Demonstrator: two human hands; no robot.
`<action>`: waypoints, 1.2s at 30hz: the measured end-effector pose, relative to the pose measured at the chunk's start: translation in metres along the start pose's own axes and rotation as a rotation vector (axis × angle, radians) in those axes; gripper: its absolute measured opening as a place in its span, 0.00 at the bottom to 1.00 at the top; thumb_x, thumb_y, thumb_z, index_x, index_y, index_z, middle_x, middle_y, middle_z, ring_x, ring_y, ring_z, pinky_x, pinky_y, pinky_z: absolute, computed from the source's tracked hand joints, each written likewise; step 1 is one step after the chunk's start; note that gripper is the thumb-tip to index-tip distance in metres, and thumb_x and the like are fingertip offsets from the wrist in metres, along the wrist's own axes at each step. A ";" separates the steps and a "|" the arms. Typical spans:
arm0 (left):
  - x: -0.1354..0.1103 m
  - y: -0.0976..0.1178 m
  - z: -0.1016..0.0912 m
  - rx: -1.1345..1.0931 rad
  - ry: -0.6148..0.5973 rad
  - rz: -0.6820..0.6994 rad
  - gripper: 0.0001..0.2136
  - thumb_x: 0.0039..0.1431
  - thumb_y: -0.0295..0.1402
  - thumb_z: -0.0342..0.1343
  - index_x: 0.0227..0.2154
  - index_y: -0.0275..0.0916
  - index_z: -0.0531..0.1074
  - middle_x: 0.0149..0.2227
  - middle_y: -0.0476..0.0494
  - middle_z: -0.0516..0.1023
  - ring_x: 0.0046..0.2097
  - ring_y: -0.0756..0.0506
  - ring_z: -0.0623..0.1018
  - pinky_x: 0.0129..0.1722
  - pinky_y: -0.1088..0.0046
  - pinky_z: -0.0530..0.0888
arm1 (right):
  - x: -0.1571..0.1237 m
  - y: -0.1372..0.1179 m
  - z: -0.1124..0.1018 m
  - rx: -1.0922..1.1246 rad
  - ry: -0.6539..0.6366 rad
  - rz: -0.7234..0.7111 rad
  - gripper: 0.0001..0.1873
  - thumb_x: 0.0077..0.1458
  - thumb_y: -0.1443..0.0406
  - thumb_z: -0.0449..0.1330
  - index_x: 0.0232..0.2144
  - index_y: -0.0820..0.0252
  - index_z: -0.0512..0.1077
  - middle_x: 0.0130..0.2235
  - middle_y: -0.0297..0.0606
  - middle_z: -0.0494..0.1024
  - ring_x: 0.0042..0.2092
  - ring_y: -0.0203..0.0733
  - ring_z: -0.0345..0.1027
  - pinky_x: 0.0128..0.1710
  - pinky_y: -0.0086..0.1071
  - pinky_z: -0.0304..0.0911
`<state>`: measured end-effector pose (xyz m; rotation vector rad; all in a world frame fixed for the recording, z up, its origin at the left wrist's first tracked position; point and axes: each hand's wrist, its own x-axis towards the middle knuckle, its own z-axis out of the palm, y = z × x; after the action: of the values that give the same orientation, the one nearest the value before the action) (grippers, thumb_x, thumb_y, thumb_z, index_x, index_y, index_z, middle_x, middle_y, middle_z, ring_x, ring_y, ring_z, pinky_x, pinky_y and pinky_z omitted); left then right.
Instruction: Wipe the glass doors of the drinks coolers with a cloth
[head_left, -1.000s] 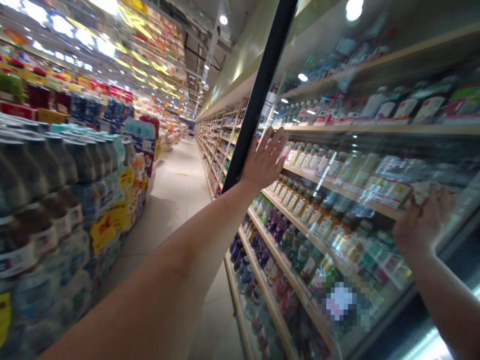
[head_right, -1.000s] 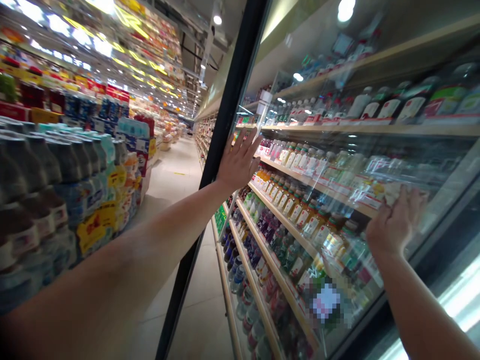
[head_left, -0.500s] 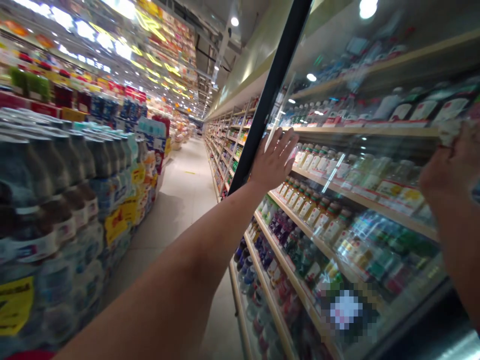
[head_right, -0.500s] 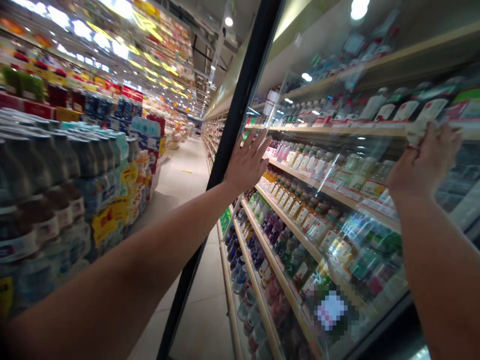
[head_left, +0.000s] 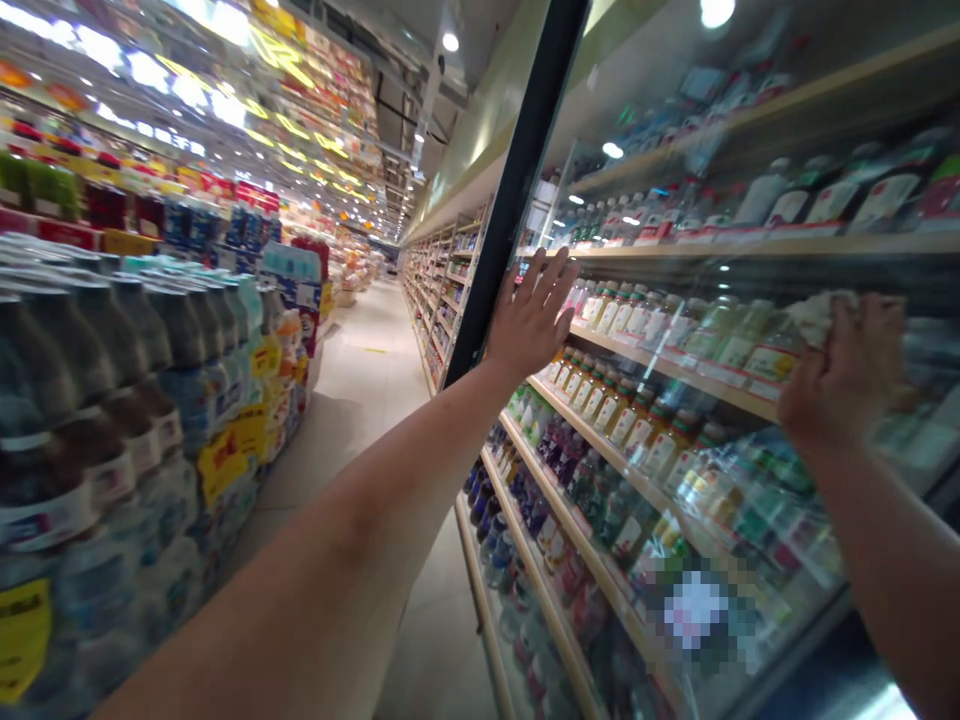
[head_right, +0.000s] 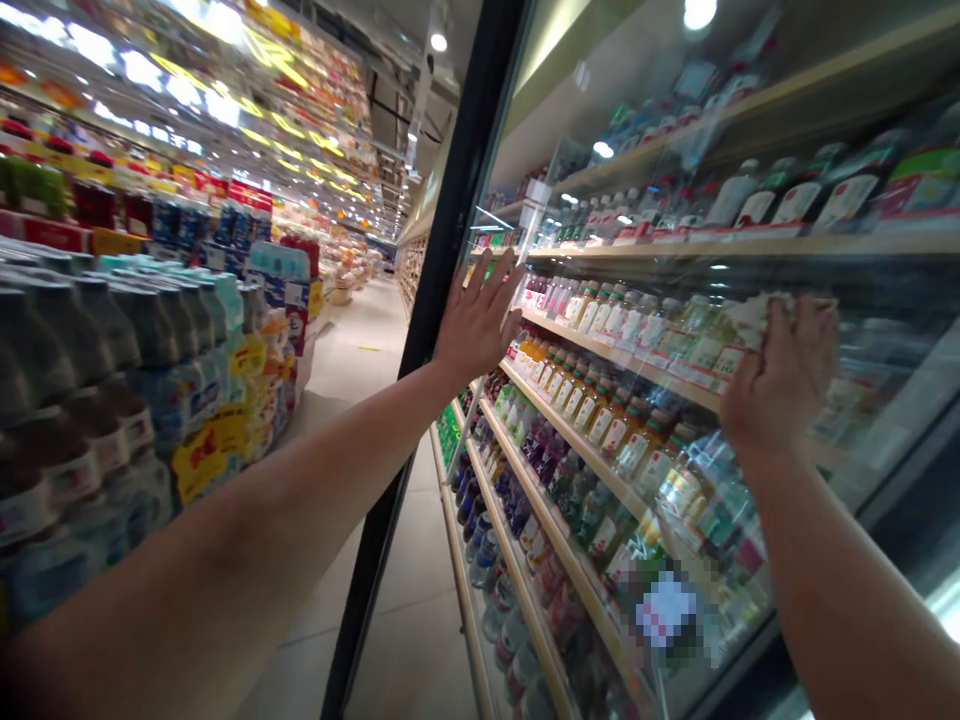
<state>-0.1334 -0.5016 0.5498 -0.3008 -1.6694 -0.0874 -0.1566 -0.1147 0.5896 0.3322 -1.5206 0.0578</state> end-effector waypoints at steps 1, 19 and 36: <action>0.000 0.000 0.000 -0.002 -0.005 -0.001 0.25 0.74 0.38 0.38 0.70 0.38 0.55 0.73 0.43 0.53 0.74 0.39 0.49 0.73 0.52 0.46 | -0.015 -0.010 -0.004 -0.001 -0.005 -0.020 0.40 0.51 0.68 0.52 0.68 0.64 0.60 0.70 0.48 0.58 0.73 0.59 0.46 0.70 0.56 0.49; -0.001 -0.005 0.007 0.015 0.004 0.013 0.26 0.74 0.40 0.37 0.70 0.38 0.54 0.73 0.42 0.52 0.74 0.39 0.48 0.74 0.52 0.46 | 0.097 -0.036 0.018 -0.017 -0.160 0.101 0.43 0.48 0.69 0.53 0.69 0.66 0.58 0.71 0.50 0.54 0.73 0.63 0.41 0.68 0.62 0.46; -0.001 -0.006 0.010 -0.048 -0.020 -0.007 0.26 0.74 0.40 0.35 0.70 0.39 0.54 0.73 0.43 0.51 0.75 0.40 0.46 0.74 0.53 0.44 | -0.001 -0.076 -0.003 0.031 -0.180 -0.259 0.32 0.64 0.63 0.50 0.69 0.58 0.59 0.69 0.48 0.61 0.73 0.56 0.45 0.70 0.54 0.51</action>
<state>-0.1439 -0.5050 0.5485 -0.3334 -1.6901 -0.1300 -0.1358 -0.1859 0.5750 0.5684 -1.6434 -0.1571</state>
